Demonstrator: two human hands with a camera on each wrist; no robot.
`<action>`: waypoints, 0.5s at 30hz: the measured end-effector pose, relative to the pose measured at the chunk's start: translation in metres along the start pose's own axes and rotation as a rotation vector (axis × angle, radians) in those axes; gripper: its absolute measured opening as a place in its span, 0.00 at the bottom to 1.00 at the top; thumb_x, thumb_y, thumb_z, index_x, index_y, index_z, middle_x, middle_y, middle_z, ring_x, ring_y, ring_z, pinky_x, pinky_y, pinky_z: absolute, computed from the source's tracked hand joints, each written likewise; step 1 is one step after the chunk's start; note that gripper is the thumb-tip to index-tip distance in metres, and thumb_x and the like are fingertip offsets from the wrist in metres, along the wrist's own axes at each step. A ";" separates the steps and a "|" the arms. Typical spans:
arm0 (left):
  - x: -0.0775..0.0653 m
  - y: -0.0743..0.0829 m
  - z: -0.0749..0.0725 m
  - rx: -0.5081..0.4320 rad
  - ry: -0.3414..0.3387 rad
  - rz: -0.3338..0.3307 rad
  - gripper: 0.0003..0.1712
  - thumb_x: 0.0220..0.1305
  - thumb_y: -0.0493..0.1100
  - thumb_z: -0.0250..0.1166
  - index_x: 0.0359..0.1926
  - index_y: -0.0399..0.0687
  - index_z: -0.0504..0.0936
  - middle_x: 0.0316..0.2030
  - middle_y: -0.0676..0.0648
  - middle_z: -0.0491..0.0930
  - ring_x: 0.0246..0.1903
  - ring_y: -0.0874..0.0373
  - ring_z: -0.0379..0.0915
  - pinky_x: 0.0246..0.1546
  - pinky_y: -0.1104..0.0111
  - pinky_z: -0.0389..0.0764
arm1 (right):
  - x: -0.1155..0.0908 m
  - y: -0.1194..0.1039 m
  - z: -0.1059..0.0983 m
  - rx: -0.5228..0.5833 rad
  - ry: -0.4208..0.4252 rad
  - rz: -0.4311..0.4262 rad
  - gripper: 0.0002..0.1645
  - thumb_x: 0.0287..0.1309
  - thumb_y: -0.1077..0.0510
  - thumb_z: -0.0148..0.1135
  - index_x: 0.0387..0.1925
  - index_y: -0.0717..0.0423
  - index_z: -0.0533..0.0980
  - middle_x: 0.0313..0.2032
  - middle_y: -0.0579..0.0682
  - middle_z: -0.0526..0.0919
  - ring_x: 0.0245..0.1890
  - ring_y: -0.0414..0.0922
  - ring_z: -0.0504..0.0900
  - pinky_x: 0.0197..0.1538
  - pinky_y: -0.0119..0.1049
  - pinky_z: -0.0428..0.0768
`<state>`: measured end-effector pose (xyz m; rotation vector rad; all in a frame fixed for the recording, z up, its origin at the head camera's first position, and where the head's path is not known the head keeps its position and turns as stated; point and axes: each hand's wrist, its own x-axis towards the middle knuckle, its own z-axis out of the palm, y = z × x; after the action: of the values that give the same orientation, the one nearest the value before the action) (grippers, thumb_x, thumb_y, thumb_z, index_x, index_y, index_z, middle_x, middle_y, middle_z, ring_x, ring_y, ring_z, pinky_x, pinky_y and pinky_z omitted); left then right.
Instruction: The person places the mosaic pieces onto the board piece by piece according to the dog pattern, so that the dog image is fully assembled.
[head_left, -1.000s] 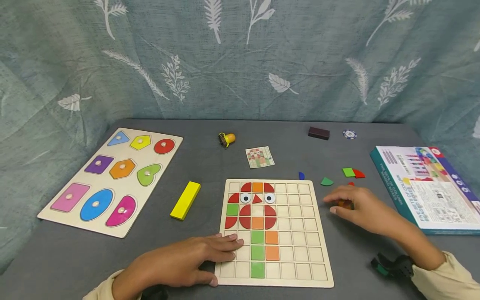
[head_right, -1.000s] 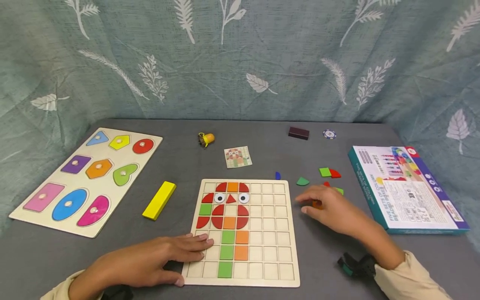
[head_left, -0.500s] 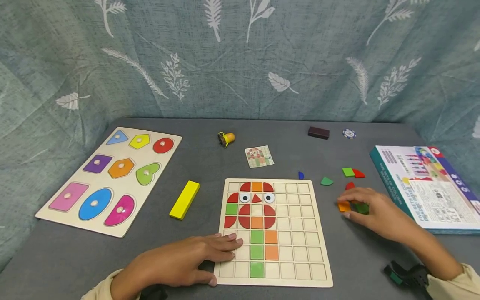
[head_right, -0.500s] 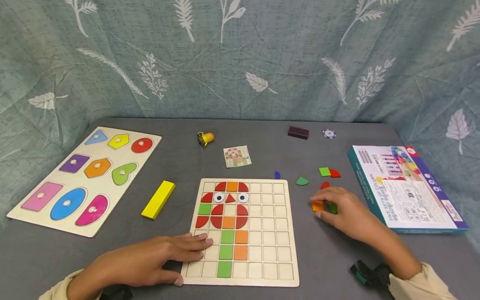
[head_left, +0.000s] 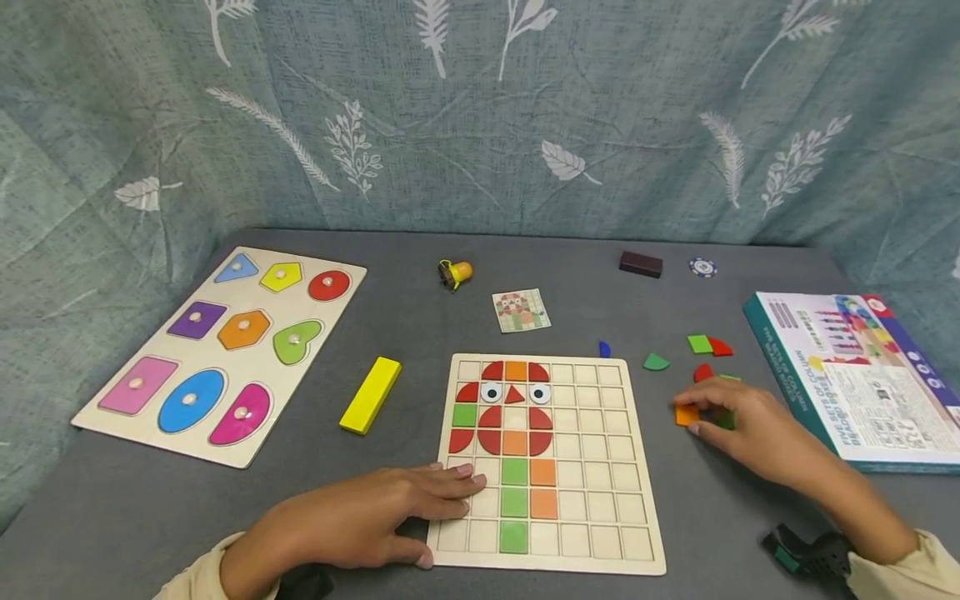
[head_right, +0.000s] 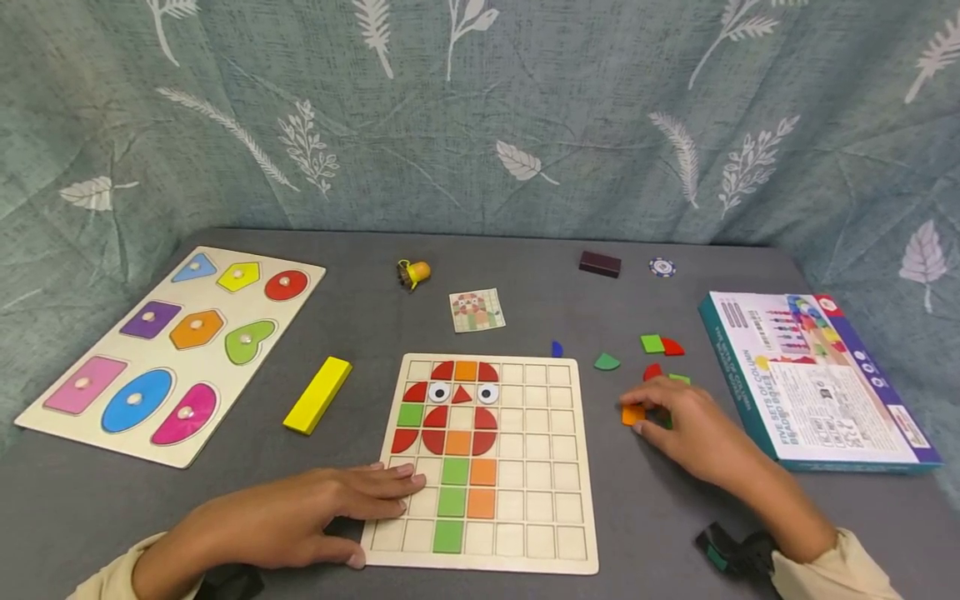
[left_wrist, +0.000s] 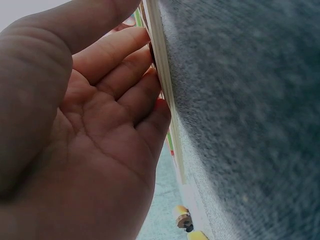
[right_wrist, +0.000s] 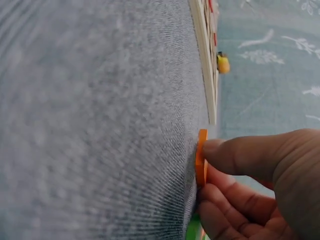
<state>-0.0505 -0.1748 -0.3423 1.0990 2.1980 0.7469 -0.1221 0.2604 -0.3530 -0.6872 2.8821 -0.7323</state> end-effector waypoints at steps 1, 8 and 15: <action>0.000 0.000 0.000 -0.002 -0.001 -0.001 0.33 0.60 0.44 0.70 0.67 0.50 0.72 0.70 0.57 0.61 0.70 0.56 0.54 0.63 0.60 0.67 | 0.000 0.000 0.000 -0.005 0.002 0.000 0.19 0.51 0.66 0.72 0.47 0.55 0.83 0.43 0.49 0.80 0.37 0.42 0.74 0.38 0.39 0.77; 0.001 0.000 -0.002 -0.011 -0.009 -0.005 0.34 0.60 0.44 0.70 0.67 0.51 0.72 0.70 0.57 0.60 0.70 0.56 0.54 0.63 0.59 0.67 | 0.002 0.000 0.002 -0.033 0.021 -0.015 0.19 0.50 0.67 0.72 0.47 0.59 0.83 0.40 0.49 0.78 0.34 0.42 0.73 0.34 0.37 0.75; 0.001 0.000 -0.001 -0.015 -0.006 -0.010 0.34 0.60 0.44 0.70 0.67 0.50 0.72 0.70 0.58 0.61 0.70 0.56 0.54 0.63 0.59 0.68 | 0.004 -0.005 0.003 0.000 0.037 -0.027 0.17 0.49 0.68 0.72 0.43 0.58 0.84 0.32 0.42 0.75 0.29 0.37 0.72 0.29 0.32 0.73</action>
<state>-0.0516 -0.1746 -0.3420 1.0804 2.1878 0.7542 -0.1230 0.2540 -0.3531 -0.7223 2.9115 -0.7562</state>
